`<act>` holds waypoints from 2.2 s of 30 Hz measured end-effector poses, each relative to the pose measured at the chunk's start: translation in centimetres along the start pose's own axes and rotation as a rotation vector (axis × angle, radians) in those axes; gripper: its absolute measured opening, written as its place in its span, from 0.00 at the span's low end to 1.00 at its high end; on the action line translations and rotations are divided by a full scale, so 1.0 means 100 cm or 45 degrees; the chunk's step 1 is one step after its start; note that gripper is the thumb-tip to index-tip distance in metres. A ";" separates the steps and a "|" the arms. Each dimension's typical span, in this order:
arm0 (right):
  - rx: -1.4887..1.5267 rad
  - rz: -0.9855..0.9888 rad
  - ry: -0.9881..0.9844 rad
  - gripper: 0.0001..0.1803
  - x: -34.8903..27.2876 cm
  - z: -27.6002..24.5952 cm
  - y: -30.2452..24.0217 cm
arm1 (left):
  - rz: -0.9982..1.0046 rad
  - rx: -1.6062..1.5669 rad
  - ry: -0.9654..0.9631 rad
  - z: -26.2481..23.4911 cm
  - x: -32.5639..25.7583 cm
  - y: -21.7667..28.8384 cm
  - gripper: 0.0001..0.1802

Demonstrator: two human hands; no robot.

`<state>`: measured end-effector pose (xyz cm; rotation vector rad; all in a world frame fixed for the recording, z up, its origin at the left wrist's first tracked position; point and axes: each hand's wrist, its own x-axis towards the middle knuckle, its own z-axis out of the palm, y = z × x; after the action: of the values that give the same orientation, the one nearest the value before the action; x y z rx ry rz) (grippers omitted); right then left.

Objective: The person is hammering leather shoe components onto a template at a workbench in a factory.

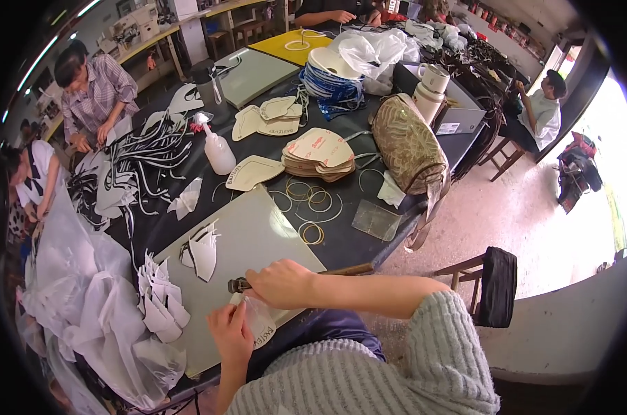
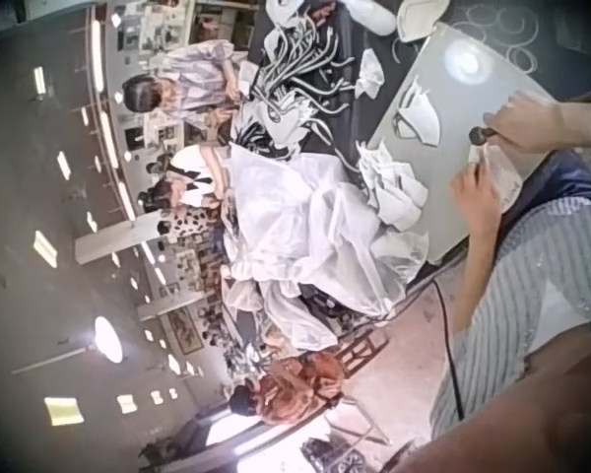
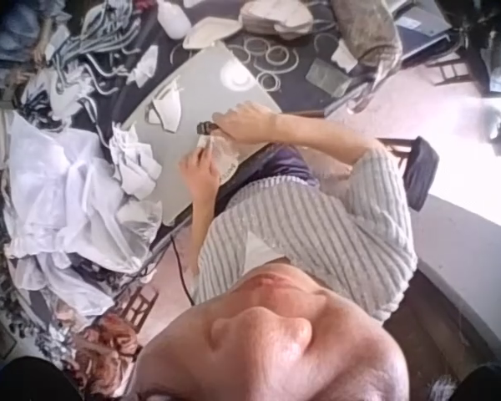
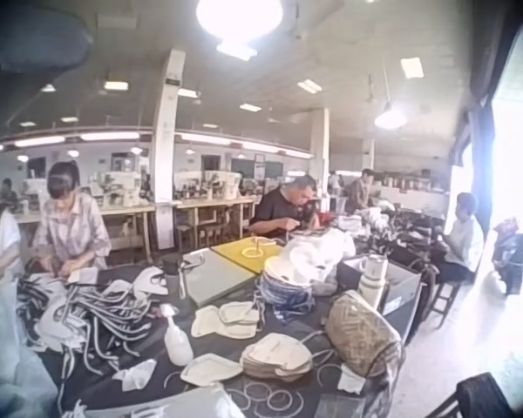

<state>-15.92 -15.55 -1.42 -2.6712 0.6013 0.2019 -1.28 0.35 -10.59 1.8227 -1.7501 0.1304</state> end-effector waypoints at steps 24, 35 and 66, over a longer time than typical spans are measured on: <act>-0.134 -0.089 0.119 0.20 0.012 0.004 0.014 | -0.048 0.017 0.094 0.005 -0.005 0.005 0.16; -0.304 -0.149 -0.012 0.15 0.006 0.012 0.002 | -0.018 -0.003 0.111 0.006 -0.006 0.006 0.16; -0.067 -0.108 0.199 0.16 -0.002 0.019 -0.005 | -0.104 0.169 0.038 0.002 -0.011 0.018 0.17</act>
<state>-15.98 -14.29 -2.97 -2.7749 0.5349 -0.0154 -3.14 1.33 -10.63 1.9739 -1.6784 0.2448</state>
